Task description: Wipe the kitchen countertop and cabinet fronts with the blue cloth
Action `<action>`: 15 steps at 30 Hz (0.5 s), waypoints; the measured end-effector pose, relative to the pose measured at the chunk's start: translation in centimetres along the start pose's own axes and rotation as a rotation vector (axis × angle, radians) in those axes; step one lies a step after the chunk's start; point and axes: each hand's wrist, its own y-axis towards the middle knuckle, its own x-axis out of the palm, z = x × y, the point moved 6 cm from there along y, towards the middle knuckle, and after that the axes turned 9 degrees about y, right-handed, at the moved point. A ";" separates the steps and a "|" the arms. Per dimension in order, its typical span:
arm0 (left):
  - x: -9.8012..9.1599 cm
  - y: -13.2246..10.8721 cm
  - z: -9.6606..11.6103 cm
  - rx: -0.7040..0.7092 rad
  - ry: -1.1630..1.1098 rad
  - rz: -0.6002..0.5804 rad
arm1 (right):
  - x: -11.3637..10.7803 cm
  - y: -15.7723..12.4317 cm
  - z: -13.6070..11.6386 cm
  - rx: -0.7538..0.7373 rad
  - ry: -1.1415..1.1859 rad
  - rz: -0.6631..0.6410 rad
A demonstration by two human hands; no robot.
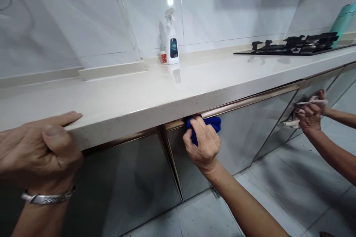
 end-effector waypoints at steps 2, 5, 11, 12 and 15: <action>-0.2 0.5 0.6 0.006 0.007 0.017 | 0.6 -0.2 -1.7 0.031 0.017 0.022; -0.4 0.9 1.0 -0.002 0.022 -0.011 | 1.8 -0.5 -4.9 0.055 0.058 0.032; -0.9 1.1 1.1 0.030 -0.029 -0.003 | 4.4 0.2 -10.5 0.029 0.117 -0.016; -0.9 1.0 1.1 0.030 -0.025 -0.001 | 4.7 0.4 -10.9 0.043 0.118 -0.008; -0.9 0.8 1.1 -0.008 -0.046 -0.009 | 5.6 0.6 -12.8 0.051 0.146 -0.021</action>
